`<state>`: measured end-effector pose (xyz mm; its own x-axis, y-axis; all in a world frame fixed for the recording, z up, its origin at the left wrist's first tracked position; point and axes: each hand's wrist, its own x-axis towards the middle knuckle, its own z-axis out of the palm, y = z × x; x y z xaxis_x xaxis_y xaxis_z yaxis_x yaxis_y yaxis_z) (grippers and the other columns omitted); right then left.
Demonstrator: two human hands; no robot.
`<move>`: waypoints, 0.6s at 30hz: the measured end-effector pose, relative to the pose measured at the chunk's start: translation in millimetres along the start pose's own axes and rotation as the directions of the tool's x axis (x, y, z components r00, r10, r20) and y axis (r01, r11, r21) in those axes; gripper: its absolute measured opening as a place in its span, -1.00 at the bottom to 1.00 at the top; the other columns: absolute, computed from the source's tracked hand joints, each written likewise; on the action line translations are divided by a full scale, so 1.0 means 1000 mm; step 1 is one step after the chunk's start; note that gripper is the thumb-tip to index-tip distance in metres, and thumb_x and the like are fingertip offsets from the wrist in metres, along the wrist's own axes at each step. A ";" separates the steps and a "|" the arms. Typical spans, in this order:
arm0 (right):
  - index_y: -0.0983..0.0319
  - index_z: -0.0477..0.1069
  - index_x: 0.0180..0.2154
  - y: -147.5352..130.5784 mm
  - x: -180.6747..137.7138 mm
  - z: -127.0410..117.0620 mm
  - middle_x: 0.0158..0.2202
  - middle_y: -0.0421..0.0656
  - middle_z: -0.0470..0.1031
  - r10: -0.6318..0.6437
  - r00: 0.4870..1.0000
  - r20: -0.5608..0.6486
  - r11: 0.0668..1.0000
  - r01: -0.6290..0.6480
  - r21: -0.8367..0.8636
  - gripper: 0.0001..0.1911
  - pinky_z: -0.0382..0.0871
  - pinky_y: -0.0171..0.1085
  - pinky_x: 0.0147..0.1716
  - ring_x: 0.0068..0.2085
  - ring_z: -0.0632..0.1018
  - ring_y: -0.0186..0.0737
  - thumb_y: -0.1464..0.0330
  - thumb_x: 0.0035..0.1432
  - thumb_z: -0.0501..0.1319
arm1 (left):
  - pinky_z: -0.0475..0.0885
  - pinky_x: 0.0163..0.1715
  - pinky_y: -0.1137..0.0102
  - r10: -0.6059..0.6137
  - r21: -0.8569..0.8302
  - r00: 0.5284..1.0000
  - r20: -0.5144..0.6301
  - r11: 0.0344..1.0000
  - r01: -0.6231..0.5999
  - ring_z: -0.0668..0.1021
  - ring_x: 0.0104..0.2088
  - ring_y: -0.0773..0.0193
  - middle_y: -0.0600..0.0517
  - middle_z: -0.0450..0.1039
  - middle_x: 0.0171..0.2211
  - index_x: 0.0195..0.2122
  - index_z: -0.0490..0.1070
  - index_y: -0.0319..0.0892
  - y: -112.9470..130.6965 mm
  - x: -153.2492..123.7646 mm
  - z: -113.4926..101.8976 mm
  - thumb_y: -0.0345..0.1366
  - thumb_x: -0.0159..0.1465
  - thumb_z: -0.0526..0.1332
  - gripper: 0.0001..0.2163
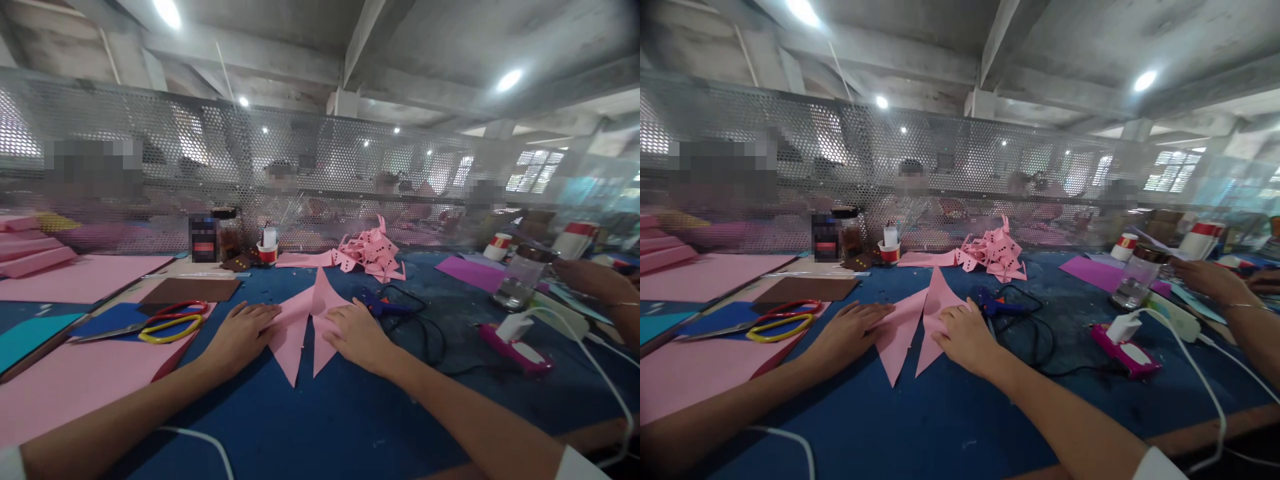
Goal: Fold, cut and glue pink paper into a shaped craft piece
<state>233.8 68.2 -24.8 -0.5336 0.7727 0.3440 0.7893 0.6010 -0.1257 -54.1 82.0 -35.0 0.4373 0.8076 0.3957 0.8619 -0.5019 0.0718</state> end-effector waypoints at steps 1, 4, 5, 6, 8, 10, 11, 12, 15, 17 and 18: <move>0.19 0.48 0.08 0.000 0.000 0.000 0.08 -0.08 0.56 -0.003 1.000 -0.003 1.000 0.003 0.008 -0.65 -0.03 0.04 0.33 0.13 0.49 -0.10 0.23 0.34 0.16 | 0.27 0.23 0.02 -0.009 -0.019 1.000 -0.001 1.000 0.009 0.51 0.15 0.02 -0.06 0.49 0.16 0.16 0.46 -0.04 0.000 0.001 -0.002 -0.15 0.40 0.05 -0.62; 0.16 0.45 0.12 0.001 0.000 0.001 0.09 -0.10 0.55 -0.004 1.000 -0.009 0.999 0.004 0.036 -0.64 -0.06 0.06 0.33 0.15 0.47 -0.12 0.24 0.34 0.16 | 0.31 0.21 0.01 -0.086 -0.158 0.996 -0.019 0.984 0.082 0.47 0.18 -0.03 -0.07 0.46 0.19 0.17 0.46 -0.08 0.002 0.004 -0.009 -0.08 0.39 0.06 -0.59; 0.17 0.45 0.12 0.001 -0.001 0.001 0.09 -0.10 0.55 -0.002 1.000 -0.012 0.999 0.003 0.041 -0.63 -0.06 0.06 0.34 0.15 0.47 -0.12 0.24 0.34 0.16 | 0.30 0.22 0.01 -0.118 -0.214 0.993 -0.025 0.971 0.110 0.46 0.20 -0.05 -0.07 0.45 0.20 0.16 0.46 -0.10 0.003 0.005 -0.011 -0.04 0.39 0.06 -0.56; 0.18 0.44 0.12 0.001 -0.001 0.001 0.09 -0.09 0.55 0.000 1.000 -0.014 0.999 0.001 0.043 -0.63 -0.06 0.06 0.34 0.15 0.47 -0.12 0.24 0.34 0.16 | 0.28 0.24 0.02 -0.147 -0.266 0.989 -0.029 0.955 0.134 0.45 0.20 -0.05 -0.08 0.45 0.20 0.16 0.46 -0.11 0.003 0.007 -0.014 0.00 0.38 0.06 -0.54; 0.18 0.44 0.13 0.001 -0.002 0.000 0.10 -0.08 0.54 -0.001 1.000 -0.016 0.999 0.001 0.043 -0.63 -0.05 0.06 0.33 0.15 0.47 -0.11 0.24 0.35 0.14 | 0.29 0.25 0.08 -0.185 -0.335 0.982 -0.032 0.928 0.164 0.46 0.20 -0.02 -0.11 0.45 0.20 0.16 0.45 -0.14 0.005 0.009 -0.019 0.07 0.37 0.05 -0.49; 0.18 0.44 0.13 0.001 -0.002 -0.001 0.10 -0.08 0.54 -0.005 1.000 -0.013 0.999 0.005 0.039 -0.63 -0.04 0.06 0.33 0.15 0.47 -0.10 0.24 0.36 0.14 | 0.32 0.22 0.16 -0.222 -0.418 0.975 -0.020 0.888 0.194 0.49 0.17 -0.01 -0.11 0.48 0.17 0.16 0.46 -0.15 0.006 0.012 -0.025 0.11 0.35 0.07 -0.47; 0.17 0.44 0.14 0.001 -0.002 -0.001 0.09 -0.09 0.54 -0.009 1.000 -0.009 0.999 0.009 0.036 -0.63 -0.04 0.06 0.33 0.15 0.47 -0.10 0.24 0.36 0.13 | 0.36 0.18 0.18 -0.246 -0.463 0.969 -0.008 0.860 0.214 0.51 0.14 -0.02 -0.10 0.51 0.14 0.14 0.47 -0.15 0.006 0.014 -0.029 0.12 0.34 0.08 -0.46; 0.17 0.44 0.14 0.001 -0.002 -0.001 0.09 -0.09 0.55 -0.012 1.000 -0.008 0.999 0.012 0.031 -0.63 -0.04 0.06 0.32 0.14 0.47 -0.09 0.24 0.36 0.13 | 0.40 0.12 0.20 -0.272 -0.507 0.962 0.008 0.828 0.238 0.53 0.09 -0.04 -0.08 0.56 0.07 0.10 0.50 -0.16 0.006 0.015 -0.032 0.12 0.33 0.10 -0.47; 0.19 0.45 0.11 0.002 -0.001 0.001 0.08 -0.07 0.55 -0.018 1.000 -0.008 1.000 0.018 0.010 -0.64 -0.05 0.08 0.32 0.13 0.48 -0.07 0.24 0.37 0.12 | 0.50 -0.14 0.25 -0.369 -0.633 0.927 0.070 0.701 0.327 0.61 -0.15 -0.02 -0.04 0.63 -0.23 -0.11 0.60 -0.21 0.007 0.018 -0.044 0.14 0.27 0.16 -0.50; 0.20 0.47 0.06 0.004 0.000 0.004 0.08 -0.06 0.54 -0.025 1.000 -0.010 1.000 0.025 -0.010 -0.67 -0.06 0.09 0.32 0.13 0.48 -0.07 0.26 0.37 0.11 | 0.51 -0.28 0.30 -0.439 -0.722 0.892 0.106 0.584 0.372 0.60 -0.28 0.06 -0.01 0.60 -0.36 -0.20 0.60 -0.23 0.008 0.019 -0.052 0.16 0.23 0.21 -0.50; 0.21 0.48 0.04 0.005 0.000 0.006 0.07 -0.05 0.55 -0.027 1.000 -0.011 0.999 0.027 -0.020 -0.68 -0.06 0.09 0.32 0.13 0.48 -0.07 0.27 0.36 0.11 | 0.50 -0.34 0.32 -0.470 -0.763 0.875 0.120 0.520 0.384 0.59 -0.33 0.09 0.00 0.59 -0.38 -0.21 0.60 -0.23 0.008 0.019 -0.058 0.17 0.20 0.23 -0.50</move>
<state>235.8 72.5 -30.5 -0.5515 0.7538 0.3573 0.7805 0.6174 -0.0980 -53.8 75.1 25.6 0.0084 0.9792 0.2028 0.4200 -0.1875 0.8880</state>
